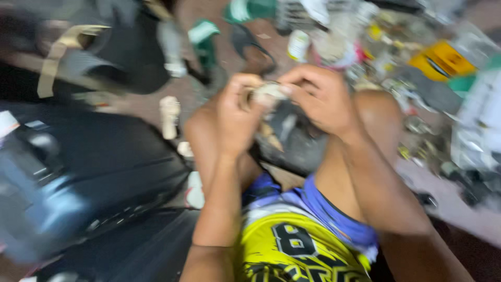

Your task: The person sits on the floor and repairs a beige sandal by hand. They peel off a loose black insole, apply a white patch to the sole, and then stitch the sandal using a needle and thread.

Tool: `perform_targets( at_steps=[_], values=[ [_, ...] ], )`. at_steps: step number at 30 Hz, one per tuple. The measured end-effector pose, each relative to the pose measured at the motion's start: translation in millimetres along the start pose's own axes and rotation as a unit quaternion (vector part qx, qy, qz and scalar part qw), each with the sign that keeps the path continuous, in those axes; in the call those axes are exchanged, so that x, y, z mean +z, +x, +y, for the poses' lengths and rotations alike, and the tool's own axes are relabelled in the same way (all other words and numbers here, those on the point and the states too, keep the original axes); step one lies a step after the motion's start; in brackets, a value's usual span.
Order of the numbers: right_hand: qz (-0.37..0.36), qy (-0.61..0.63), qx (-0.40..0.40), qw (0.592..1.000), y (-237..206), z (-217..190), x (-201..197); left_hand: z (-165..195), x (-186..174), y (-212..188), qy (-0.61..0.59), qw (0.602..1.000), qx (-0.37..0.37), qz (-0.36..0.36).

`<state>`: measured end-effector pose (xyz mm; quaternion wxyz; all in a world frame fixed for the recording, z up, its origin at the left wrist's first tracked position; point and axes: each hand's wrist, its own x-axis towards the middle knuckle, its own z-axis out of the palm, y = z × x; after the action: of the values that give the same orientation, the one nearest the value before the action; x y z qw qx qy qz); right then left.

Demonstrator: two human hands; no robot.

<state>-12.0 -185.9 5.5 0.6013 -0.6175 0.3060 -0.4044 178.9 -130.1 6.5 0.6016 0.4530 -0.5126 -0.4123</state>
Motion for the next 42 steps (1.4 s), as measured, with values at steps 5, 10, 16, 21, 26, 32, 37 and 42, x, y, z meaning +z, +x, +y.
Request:
perform_targets(
  at_steps=[5, 10, 16, 21, 26, 32, 37, 42],
  values=[
    [0.029, 0.006, -0.028, 0.999, -5, -18, 5, 31, 10, -3, 0.119, 0.988, -0.098, 0.012],
    [0.059, -0.061, -0.05, 0.995, -17, -29, -6, 40, 26, -6, 0.081, 0.996, -0.031, 0.006],
    [0.01, -0.032, -0.1, 0.994, -22, -30, -16, 43, 31, -20, 0.132, 0.989, -0.059, -0.012],
    [-0.037, 0.048, -0.087, 0.994, -23, -25, -20, 40, 37, -27, 0.161, 0.987, -0.018, 0.011],
    [-0.085, 0.1, -0.091, 0.987, -22, -16, -33, 45, 46, -21, 0.168, 0.985, 0.045, 0.0],
    [-0.095, 0.097, -0.136, 0.981, -19, -11, -73, 60, 70, -2, 0.23, 0.972, -0.022, -0.039],
    [-0.067, 0.186, -0.132, 0.971, -24, -12, -77, 56, 91, 9, 0.148, 0.987, -0.041, -0.049],
    [0.057, 0.192, -0.098, 0.975, -14, -17, -63, 36, 101, 29, 0.085, 0.995, -0.035, -0.035]
  ],
)
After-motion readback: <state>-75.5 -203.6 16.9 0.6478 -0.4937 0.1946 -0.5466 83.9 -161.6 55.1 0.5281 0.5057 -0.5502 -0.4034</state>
